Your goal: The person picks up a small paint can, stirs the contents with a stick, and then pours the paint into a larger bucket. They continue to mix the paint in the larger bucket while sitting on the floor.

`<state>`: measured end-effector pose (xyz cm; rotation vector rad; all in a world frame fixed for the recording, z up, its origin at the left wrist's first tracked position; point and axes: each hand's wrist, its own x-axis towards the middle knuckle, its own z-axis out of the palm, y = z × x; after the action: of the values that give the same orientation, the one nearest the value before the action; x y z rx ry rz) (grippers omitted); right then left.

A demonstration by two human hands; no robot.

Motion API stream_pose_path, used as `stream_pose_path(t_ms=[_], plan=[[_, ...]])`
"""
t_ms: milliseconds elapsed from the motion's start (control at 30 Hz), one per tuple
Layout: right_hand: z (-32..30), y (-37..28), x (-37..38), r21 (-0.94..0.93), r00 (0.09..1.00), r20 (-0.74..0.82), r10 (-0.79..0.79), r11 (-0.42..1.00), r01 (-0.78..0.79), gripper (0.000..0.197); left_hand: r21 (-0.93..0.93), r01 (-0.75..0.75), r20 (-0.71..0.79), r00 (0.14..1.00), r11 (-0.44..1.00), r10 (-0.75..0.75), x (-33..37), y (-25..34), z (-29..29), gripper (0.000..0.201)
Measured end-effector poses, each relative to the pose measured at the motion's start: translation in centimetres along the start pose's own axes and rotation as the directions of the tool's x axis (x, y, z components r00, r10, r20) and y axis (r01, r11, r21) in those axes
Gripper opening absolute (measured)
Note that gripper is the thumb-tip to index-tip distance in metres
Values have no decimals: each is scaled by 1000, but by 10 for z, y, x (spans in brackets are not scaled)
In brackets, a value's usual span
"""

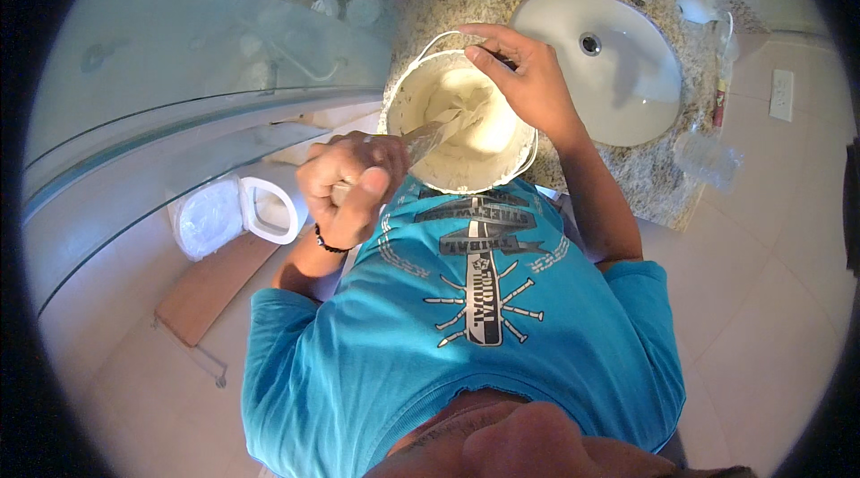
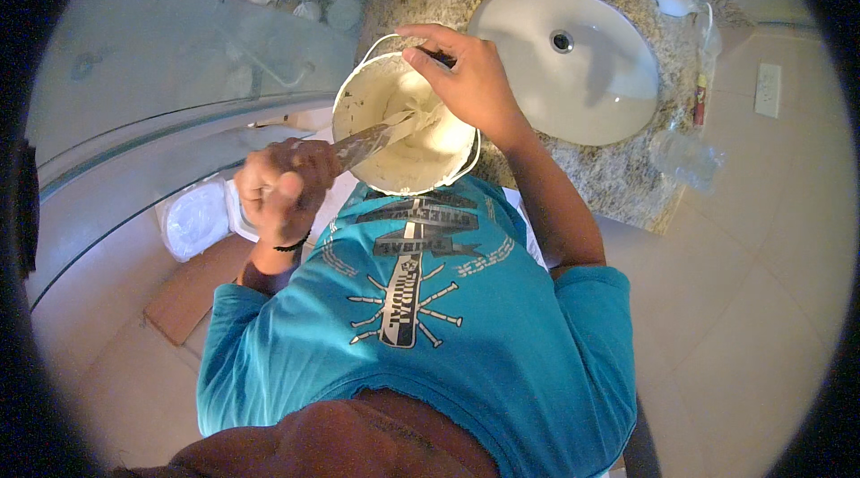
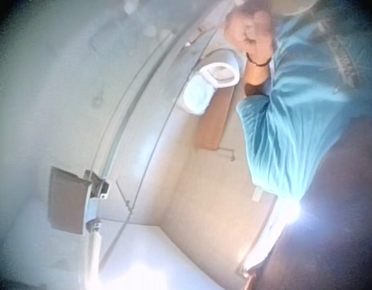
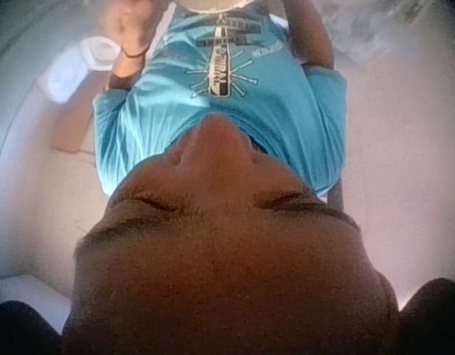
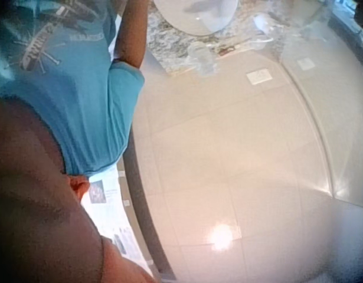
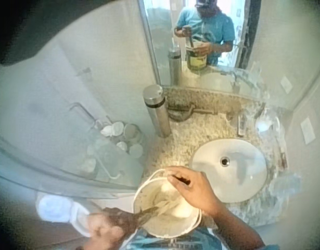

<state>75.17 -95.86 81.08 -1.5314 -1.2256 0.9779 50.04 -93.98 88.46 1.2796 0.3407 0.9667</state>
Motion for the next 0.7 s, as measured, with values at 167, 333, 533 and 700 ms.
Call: stream_pose_path(t_ms=[167, 333, 533, 700], plan=[[6, 3, 4, -3, 998, -23, -57, 998, 57, 31, -53, 24, 76, 997, 998, -20, 21, 7, 11, 49], [6, -2, 5, 5, 999, 35, -3, 1000, 3, 34, -172, -3, 42, 999, 985, 10, 33, -49, 24, 52], [8, 0, 6, 27, 1000, 15, -23, 999, 23, 33, 164, -287, 312, 923, 944, 227, 31, -68, 29, 49], [7, 5, 8, 34, 999, 20, -40, 999, 40, 33, 347, -83, -78, 990, 934, 117, 32, -69, 39, 29]])
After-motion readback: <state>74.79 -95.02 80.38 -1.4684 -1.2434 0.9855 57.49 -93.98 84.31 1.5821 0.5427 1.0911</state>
